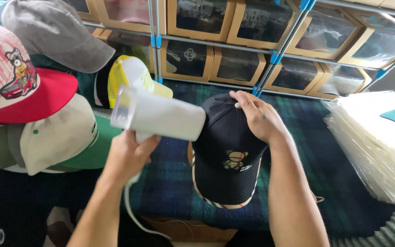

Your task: Brushing and steaming a baseball cap to clean and reshape it.

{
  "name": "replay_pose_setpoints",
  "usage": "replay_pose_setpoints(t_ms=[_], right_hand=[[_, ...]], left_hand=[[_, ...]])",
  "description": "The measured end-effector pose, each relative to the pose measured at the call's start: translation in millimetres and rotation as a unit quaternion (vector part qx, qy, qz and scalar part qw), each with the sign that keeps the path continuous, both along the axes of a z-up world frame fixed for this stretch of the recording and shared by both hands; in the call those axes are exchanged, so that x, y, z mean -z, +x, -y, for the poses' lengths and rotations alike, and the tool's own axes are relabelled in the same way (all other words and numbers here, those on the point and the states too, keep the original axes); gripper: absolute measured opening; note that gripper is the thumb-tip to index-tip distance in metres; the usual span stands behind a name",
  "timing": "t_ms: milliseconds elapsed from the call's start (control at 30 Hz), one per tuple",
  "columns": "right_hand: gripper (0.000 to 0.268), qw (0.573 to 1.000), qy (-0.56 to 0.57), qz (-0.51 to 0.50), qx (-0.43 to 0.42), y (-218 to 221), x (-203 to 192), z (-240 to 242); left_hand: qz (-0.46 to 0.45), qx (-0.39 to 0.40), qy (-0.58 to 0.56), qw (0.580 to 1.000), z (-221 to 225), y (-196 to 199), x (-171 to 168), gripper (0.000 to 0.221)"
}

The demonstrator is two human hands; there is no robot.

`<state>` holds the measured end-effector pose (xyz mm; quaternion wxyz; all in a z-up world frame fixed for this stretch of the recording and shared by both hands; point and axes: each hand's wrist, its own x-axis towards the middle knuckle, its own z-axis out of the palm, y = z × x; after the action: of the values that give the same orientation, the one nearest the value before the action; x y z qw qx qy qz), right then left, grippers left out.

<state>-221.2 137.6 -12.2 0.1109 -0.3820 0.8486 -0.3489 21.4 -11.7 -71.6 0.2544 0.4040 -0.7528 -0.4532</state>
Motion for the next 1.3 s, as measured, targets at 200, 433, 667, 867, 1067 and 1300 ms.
replay_pose_setpoints(t_ms=[200,433,667,867,1067,1300], right_hand=[[0.06,1.0,-0.019,0.023,-0.005,2,-5,-1],[0.066,0.997,0.069,0.025,0.034,13,-19,7],[0.055,0.999,-0.025,0.002,-0.019,2,-4,-2],[0.054,0.999,-0.025,-0.007,-0.019,-10,10,0],[0.056,0.999,-0.021,-0.023,-0.038,-7,7,-5],[0.059,0.998,-0.025,-0.033,-0.056,-9,15,-6]], left_hand=[[0.137,0.116,-0.253,0.951,10,-21,-91,0.054],[0.293,0.179,-0.299,0.89,1,-67,-159,0.039],[0.089,0.138,-0.267,0.95,25,-37,-83,0.057],[-0.043,0.002,-0.116,0.992,-11,3,30,0.044],[-0.102,-0.061,-0.164,0.979,-76,3,47,0.037],[-0.172,-0.115,-0.397,0.894,-108,-8,66,0.034]])
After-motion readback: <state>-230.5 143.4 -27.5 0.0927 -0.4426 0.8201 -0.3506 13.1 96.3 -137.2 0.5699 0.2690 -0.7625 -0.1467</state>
